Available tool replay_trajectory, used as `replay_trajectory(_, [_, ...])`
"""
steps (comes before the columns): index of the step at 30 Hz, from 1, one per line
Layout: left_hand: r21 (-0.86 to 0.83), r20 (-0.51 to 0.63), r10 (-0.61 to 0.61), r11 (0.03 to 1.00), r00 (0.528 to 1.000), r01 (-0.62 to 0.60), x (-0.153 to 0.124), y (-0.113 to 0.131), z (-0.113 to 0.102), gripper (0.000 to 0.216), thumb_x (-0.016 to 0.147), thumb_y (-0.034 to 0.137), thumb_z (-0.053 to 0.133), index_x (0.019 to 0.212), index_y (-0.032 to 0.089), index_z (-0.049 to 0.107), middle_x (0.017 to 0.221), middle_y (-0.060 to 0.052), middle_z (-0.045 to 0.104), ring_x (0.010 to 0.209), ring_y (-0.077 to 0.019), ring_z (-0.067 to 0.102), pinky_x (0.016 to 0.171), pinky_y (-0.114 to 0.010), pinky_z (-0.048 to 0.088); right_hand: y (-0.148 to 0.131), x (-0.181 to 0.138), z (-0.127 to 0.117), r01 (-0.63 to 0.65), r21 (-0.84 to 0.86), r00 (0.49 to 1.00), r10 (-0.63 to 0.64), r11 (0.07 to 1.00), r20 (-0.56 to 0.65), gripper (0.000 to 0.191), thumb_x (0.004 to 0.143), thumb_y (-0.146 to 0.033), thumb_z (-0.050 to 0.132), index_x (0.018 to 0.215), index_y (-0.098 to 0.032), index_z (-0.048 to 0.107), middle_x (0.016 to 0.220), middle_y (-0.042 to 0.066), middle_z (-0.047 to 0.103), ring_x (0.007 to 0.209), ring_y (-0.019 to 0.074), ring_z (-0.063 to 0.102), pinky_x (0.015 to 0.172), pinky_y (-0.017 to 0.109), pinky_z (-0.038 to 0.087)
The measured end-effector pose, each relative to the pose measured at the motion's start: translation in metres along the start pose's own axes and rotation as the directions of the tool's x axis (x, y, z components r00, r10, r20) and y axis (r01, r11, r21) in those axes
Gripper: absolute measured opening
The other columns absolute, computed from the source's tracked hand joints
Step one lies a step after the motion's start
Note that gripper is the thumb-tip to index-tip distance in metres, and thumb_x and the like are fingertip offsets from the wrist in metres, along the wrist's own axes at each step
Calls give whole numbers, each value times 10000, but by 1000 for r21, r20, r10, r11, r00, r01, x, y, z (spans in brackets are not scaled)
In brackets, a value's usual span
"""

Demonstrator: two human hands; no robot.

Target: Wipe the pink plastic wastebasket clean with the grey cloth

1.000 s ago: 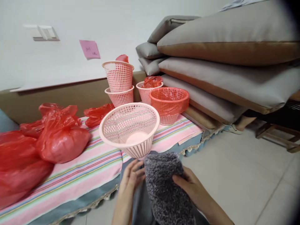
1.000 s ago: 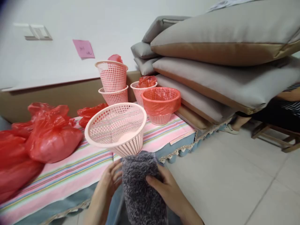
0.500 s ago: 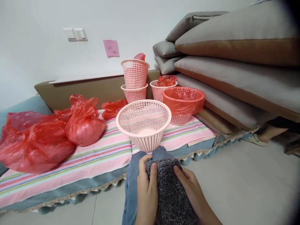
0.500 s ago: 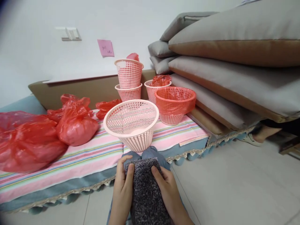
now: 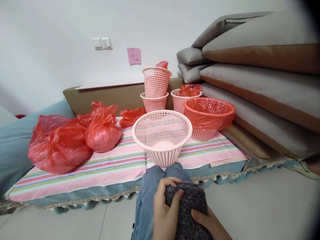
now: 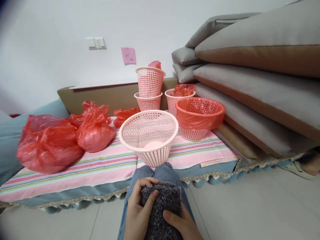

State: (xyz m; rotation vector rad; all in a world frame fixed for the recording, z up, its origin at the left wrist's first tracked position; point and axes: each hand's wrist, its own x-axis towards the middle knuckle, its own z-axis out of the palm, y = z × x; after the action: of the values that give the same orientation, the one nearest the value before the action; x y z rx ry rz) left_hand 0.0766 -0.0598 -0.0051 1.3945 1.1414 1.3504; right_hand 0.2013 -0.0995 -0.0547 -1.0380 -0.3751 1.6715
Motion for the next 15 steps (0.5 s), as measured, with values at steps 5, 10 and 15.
replay_trajectory(5, [231,-130,271,944,954,-237,14,0,-9,54,921,211,495,889,225,537,949,-31,669,857,-137,650,710,-232,510,1,9,-11,-9,-6,979,8,1000,-203,597,431,-610,884,830,-186,750,813,95,767,1104,351,649,1076,497,393])
replay_trajectory(10, [633,104,593,579,798,-513,71,5,-29,260,866,178,584,1123,205,551,1194,-103,625,1156,-239,555,960,-399,458,-25,13,-23,107,45,906,-79,993,-416,572,507,-608,854,896,-210,724,813,65,770,1053,339,677,1036,510,445])
replay_trajectory(15, [736,294,571,376,766,-563,115,-8,-32,322,869,266,620,1176,197,556,1197,-95,645,1239,-296,488,1100,-505,279,-69,30,-32,402,-131,765,-411,906,-496,557,639,-532,805,1072,-201,689,1000,92,762,1077,337,663,980,522,490])
